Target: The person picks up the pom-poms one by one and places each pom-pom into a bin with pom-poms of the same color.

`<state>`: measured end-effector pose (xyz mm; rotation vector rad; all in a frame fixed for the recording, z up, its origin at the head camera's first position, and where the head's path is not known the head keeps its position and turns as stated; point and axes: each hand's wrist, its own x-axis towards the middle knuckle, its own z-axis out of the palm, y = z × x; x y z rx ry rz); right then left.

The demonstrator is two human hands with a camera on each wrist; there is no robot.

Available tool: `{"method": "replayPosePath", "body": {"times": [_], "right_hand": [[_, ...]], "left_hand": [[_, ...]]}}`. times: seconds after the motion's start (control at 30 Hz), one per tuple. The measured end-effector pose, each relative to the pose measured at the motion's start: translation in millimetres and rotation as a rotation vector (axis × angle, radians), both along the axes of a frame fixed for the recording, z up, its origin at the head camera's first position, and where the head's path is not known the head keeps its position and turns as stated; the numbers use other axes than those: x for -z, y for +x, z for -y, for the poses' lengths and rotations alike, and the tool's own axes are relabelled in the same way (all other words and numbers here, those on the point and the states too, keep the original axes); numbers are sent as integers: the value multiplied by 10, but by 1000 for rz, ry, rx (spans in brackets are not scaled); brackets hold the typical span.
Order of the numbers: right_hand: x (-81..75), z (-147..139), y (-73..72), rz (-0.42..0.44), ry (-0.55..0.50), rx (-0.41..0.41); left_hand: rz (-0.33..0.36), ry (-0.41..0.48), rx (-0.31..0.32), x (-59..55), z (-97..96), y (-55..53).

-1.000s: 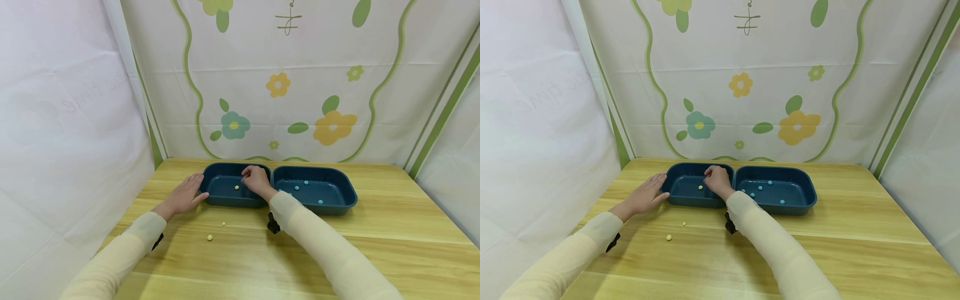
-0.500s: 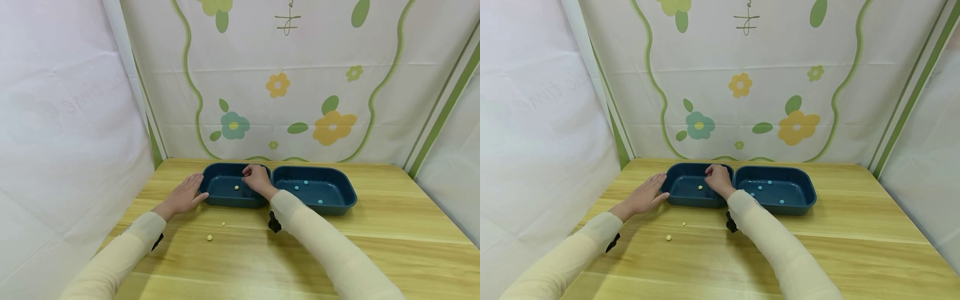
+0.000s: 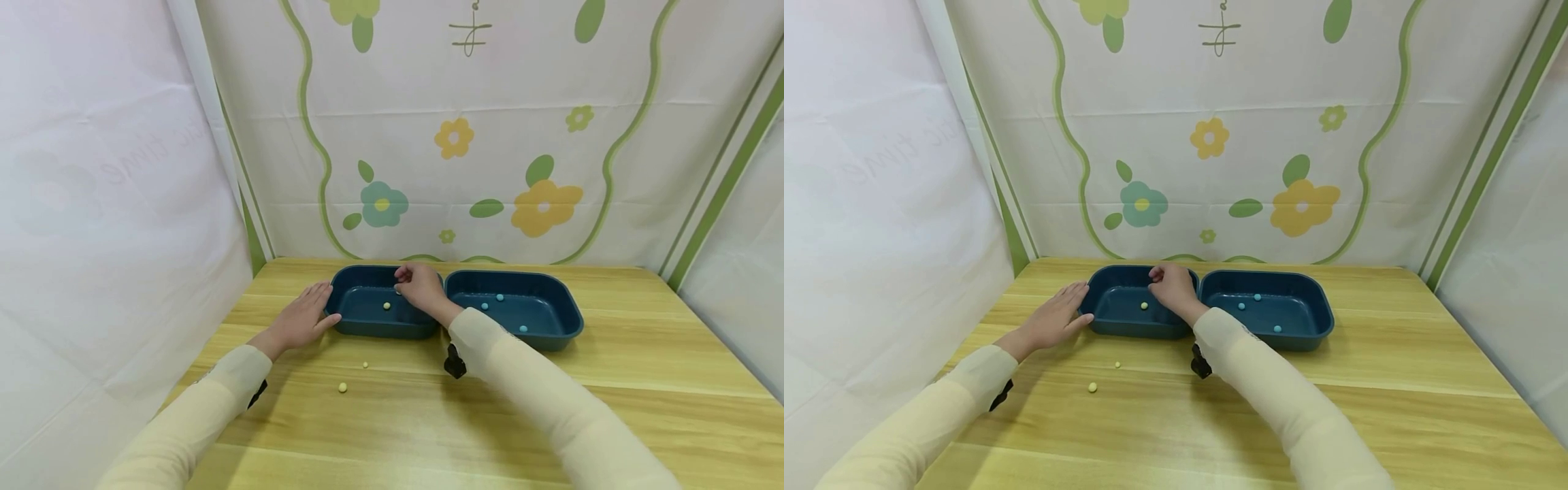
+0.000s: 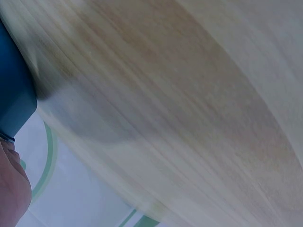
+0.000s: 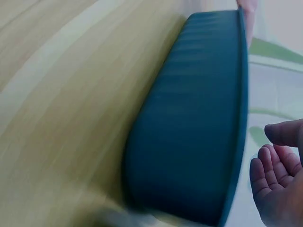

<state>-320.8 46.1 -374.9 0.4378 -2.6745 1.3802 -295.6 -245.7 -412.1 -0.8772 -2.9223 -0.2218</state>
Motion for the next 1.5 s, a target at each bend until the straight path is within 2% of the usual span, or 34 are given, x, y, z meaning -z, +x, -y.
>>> {"method": "replayPosePath", "body": {"times": [0.37, 0.67, 0.97, 1.23, 1.5], "right_hand": [[-135, 12, 244, -57, -40, -87], [-137, 64, 481, -59, -68, -166], [-71, 143, 660, -83, -73, -254], [17, 253, 790, -57, -56, -329], [224, 367, 866, -20, 21, -402]], "left_hand": [[-6, 18, 11, -6, 4, -3], [12, -7, -2, -24, -7, 12], [6, -9, -7, -25, -12, 8], [-10, 1, -1, -6, -7, -9], [9, 7, -6, -28, -21, 10]]}}
